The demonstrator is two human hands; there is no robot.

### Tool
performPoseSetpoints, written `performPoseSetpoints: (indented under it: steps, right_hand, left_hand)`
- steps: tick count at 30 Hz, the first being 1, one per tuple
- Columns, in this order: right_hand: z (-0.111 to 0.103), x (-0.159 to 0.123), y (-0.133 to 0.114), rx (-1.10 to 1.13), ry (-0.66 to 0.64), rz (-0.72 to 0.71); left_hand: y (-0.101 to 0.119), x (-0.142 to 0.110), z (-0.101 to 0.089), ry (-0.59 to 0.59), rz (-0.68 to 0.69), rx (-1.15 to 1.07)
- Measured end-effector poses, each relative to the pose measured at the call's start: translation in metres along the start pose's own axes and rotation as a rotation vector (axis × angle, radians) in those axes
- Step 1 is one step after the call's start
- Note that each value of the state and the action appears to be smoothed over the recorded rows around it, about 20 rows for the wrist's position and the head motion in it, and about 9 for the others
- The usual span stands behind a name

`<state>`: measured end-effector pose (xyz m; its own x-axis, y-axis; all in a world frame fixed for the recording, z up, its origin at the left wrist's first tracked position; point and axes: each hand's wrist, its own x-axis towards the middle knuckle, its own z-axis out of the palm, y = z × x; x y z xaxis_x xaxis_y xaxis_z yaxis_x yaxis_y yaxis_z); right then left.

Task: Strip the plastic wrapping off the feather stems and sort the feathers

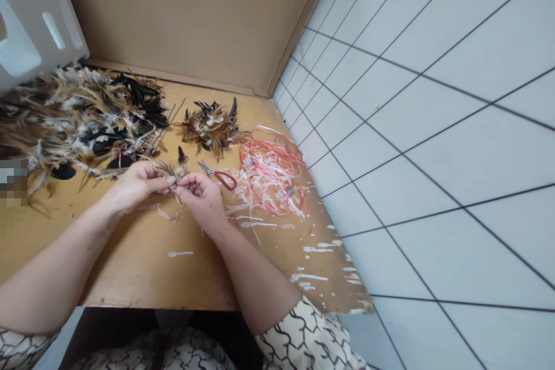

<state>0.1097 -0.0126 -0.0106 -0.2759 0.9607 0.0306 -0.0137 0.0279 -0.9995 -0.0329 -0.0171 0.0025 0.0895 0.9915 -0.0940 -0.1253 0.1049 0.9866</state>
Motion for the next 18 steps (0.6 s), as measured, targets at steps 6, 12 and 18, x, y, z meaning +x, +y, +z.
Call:
performPoseSetpoints:
  steps: [6,12,18]
  right_hand:
    - [0.001,0.0012,-0.0013,-0.054,0.008,0.026]
    - [0.0004,0.0021,-0.0014,0.078,-0.002,0.048]
    - [0.0,0.003,0.0026,0.152,0.02,0.089]
  left_hand:
    - [-0.001,-0.0007,0.0006,-0.086,0.01,0.022]
    - [0.0,0.001,0.0005,-0.078,-0.016,0.03]
    - [0.004,0.0005,0.0035,-0.026,-0.076,-0.031]
